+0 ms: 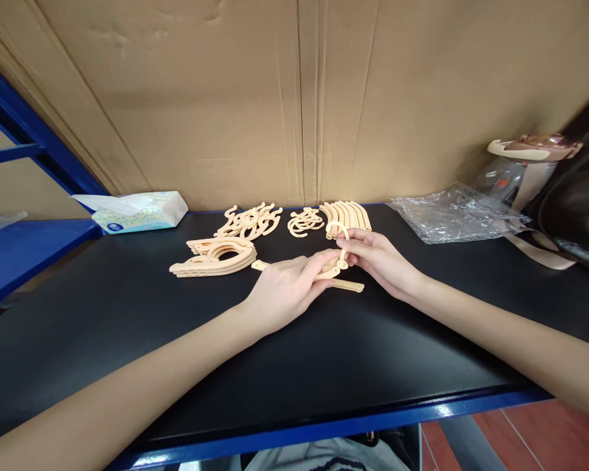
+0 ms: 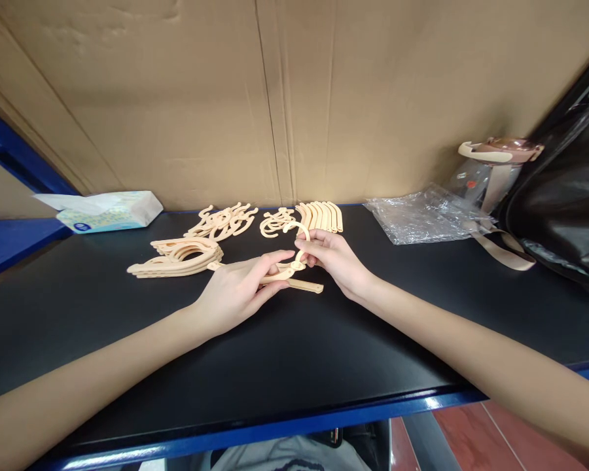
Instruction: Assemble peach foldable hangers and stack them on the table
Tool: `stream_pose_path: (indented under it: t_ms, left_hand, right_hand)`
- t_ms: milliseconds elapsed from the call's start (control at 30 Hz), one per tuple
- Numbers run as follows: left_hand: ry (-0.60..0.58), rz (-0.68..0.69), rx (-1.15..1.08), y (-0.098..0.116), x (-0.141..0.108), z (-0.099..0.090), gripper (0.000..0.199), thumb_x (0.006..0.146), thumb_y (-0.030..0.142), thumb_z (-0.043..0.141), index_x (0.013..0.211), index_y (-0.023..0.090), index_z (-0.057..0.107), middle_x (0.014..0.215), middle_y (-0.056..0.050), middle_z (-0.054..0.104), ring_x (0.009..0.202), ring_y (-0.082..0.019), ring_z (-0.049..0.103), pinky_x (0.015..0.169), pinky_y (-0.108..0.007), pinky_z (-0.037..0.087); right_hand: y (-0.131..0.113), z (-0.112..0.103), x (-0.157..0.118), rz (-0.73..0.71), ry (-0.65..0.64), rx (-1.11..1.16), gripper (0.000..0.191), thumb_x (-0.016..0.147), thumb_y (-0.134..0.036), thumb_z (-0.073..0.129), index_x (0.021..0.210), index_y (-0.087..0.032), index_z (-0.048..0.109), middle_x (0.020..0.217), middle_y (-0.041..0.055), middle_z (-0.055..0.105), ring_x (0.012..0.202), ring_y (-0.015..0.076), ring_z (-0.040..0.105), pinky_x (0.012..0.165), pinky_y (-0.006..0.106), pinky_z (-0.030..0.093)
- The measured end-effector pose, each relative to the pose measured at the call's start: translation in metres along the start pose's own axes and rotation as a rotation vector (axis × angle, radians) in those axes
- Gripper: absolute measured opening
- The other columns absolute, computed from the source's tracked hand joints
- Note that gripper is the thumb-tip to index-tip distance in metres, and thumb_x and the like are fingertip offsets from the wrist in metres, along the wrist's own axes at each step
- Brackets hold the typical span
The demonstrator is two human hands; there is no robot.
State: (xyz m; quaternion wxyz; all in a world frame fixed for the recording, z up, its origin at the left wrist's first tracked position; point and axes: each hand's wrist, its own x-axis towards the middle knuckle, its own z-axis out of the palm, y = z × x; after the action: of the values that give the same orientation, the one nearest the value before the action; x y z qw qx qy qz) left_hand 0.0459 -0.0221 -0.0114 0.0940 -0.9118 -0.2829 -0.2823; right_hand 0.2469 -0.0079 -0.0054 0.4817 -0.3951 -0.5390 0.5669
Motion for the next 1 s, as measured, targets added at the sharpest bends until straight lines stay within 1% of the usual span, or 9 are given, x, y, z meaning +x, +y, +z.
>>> stream_pose_path:
  t_ms: [167,233,367,567,767,1000]
  left_hand:
    - [0.01,0.07,-0.02,0.001,0.001,-0.001,0.024,0.1,0.027,0.045,0.122,0.02,0.05,0.095,0.0,0.07,0.076,-0.014,0.067,0.069,-0.025,0.051]
    - [0.014,0.061,-0.027,0.0013,0.0009,-0.0013,0.024,0.1,0.028,0.046,0.121,0.02,0.051,0.094,0.0,0.07,0.075,-0.014,0.067,0.069,-0.025,0.051]
    - [0.011,0.032,-0.042,0.001,0.0002,-0.0007,0.025,0.099,0.03,0.047,0.121,0.019,0.051,0.093,-0.001,0.07,0.074,-0.015,0.068,0.067,-0.026,0.051]
    - [0.015,0.004,-0.099,0.001,-0.0002,0.0003,0.025,0.099,0.03,0.047,0.121,0.019,0.049,0.102,-0.002,0.071,0.082,-0.015,0.069,0.071,-0.026,0.053]
    - [-0.026,0.006,-0.133,0.0019,0.0009,-0.0015,0.019,0.099,0.028,0.047,0.117,0.021,0.051,0.096,0.001,0.07,0.076,-0.013,0.069,0.067,-0.023,0.051]
    - [-0.018,0.03,-0.111,0.0014,0.0004,-0.0009,0.017,0.099,0.027,0.046,0.111,0.018,0.053,0.09,-0.001,0.069,0.074,-0.014,0.067,0.065,-0.024,0.05]
  right_hand:
    - [-0.0024,-0.0006,-0.0006,0.026,-0.038,-0.007,0.024,0.075,-0.037,0.075,0.082,-0.017,0.063,0.07,-0.0037,0.053,0.062,0.0084,0.042,0.065,0.026,0.037]
    - [-0.0032,-0.0008,-0.0005,0.029,-0.039,-0.007,0.024,0.074,-0.037,0.075,0.083,-0.017,0.064,0.07,-0.0038,0.053,0.062,0.0086,0.042,0.065,0.026,0.037]
    - [-0.0036,-0.0007,0.0001,0.039,-0.054,0.006,0.023,0.074,-0.036,0.075,0.076,-0.017,0.062,0.068,-0.0043,0.05,0.062,0.0086,0.042,0.064,0.026,0.037]
    - [-0.0008,-0.003,0.0015,0.046,-0.068,0.018,0.022,0.074,-0.036,0.075,0.082,-0.018,0.065,0.069,-0.0037,0.052,0.063,0.009,0.041,0.065,0.026,0.038]
    - [0.0013,-0.0043,0.0023,0.047,-0.06,-0.011,0.027,0.073,-0.038,0.076,0.087,-0.017,0.066,0.07,-0.0025,0.056,0.062,0.0094,0.043,0.065,0.027,0.038]
    - [-0.0008,-0.0024,0.0017,0.036,-0.038,-0.03,0.029,0.072,-0.039,0.076,0.086,-0.016,0.066,0.07,-0.0022,0.057,0.061,0.0089,0.044,0.063,0.027,0.039]
